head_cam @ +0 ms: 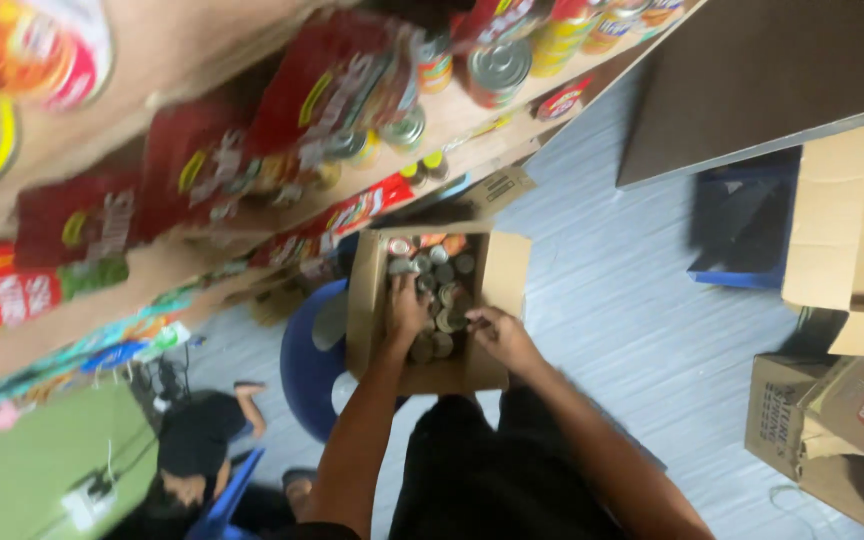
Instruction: Stocking canned goods and pouches from a box onto wooden grocery store shelves.
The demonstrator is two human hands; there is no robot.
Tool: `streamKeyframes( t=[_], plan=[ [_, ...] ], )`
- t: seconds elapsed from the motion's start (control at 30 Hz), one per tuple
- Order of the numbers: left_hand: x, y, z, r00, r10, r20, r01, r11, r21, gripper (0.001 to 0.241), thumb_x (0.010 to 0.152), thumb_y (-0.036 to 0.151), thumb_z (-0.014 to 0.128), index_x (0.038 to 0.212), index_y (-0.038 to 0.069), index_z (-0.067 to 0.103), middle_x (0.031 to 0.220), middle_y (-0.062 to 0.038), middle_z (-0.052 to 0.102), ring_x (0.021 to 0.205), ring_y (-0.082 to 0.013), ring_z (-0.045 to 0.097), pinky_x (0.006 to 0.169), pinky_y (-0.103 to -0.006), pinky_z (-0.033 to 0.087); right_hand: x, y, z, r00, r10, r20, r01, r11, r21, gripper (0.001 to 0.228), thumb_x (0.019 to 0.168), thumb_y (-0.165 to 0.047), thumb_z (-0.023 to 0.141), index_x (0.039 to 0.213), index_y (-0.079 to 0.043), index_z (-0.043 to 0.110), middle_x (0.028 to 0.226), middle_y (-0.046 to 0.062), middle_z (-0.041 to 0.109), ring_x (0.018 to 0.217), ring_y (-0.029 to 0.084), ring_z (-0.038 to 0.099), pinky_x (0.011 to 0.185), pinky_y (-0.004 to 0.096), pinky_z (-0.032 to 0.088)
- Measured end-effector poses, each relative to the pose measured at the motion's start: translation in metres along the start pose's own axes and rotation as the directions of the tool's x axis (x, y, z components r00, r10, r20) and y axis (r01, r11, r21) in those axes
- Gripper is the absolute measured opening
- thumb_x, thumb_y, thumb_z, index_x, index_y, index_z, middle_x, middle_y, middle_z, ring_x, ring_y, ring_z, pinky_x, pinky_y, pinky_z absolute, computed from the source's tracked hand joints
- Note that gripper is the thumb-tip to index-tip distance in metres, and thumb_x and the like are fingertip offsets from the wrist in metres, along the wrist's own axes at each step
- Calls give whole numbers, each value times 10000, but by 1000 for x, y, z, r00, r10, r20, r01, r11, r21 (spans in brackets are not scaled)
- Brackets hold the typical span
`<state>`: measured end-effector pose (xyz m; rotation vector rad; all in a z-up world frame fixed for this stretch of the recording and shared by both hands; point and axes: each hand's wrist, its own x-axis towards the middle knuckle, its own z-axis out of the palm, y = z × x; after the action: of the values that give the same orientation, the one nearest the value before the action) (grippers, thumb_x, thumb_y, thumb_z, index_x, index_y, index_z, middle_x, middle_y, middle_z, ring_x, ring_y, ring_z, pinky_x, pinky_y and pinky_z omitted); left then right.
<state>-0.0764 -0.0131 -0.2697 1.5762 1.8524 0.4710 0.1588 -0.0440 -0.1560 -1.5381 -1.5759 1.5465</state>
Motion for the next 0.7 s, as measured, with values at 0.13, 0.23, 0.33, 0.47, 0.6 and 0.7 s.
streamKeyframes(
  t=[0.13, 0.23, 0.33, 0.47, 0.6, 0.7],
  plan=[
    [52, 1, -6, 988, 151, 26, -153, 963, 223, 724, 778, 199, 801, 1430, 123, 497, 1502, -215, 390, 1296, -485, 492, 1023, -528, 464, -1, 9, 6, 995, -30, -91, 28, 999, -23, 334, 869, -8, 693, 1200, -51, 681, 1079, 91, 744, 982, 193, 729, 838, 322, 579],
    [90, -39, 31, 985, 34, 169, -66, 980, 188, 668, 809, 137, 788, 1412, 222, 514, 1617, -186, 295, 1273, -470, 554, 1012, -524, 514, 1, -6, 2, 993, 12, -117, -2, 997, 80, 334, 874, 3, 665, 1207, -35, 671, 1089, 51, 740, 979, 119, 746, 838, 277, 592],
    [116, -74, 73, 955, -147, 258, 91, 972, 216, 904, 774, 91, 807, 1524, 195, 312, 1613, -221, 189, 1126, -536, 585, 935, -567, 517, 2, -5, 6, 975, 213, -59, -206, 973, 100, 305, 919, -74, 705, 1223, -77, 677, 1013, 43, 747, 817, 122, 689, 767, 268, 564],
    [130, -127, 111, 945, 310, -104, -253, 895, 369, 299, 1032, 171, 490, 1324, 129, 540, 1393, -254, 497, 1042, -469, 664, 815, -486, 586, 4, -35, -1, 978, 173, -118, -158, 979, 128, 279, 902, -118, 751, 1174, -96, 696, 966, 35, 732, 815, 110, 676, 754, 260, 569],
    [134, -116, 118, 997, 33, 76, -74, 769, 636, 299, 1008, 197, 522, 1293, 227, 606, 1251, -131, 607, 907, -359, 715, 731, -471, 603, 5, -48, -10, 971, 194, -142, -202, 979, -41, 251, 898, -171, 798, 1132, -120, 722, 987, -5, 730, 869, 90, 685, 791, 237, 567],
    [113, -60, 72, 1000, -10, -20, 20, 829, 558, 451, 923, 124, 550, 1352, 251, 607, 1307, -134, 576, 860, -411, 708, 693, -492, 611, 5, -11, -2, 972, 197, -128, -187, 979, 84, 269, 899, -149, 777, 1155, -108, 709, 1013, -7, 741, 904, 107, 686, 824, 253, 571]
  ],
)
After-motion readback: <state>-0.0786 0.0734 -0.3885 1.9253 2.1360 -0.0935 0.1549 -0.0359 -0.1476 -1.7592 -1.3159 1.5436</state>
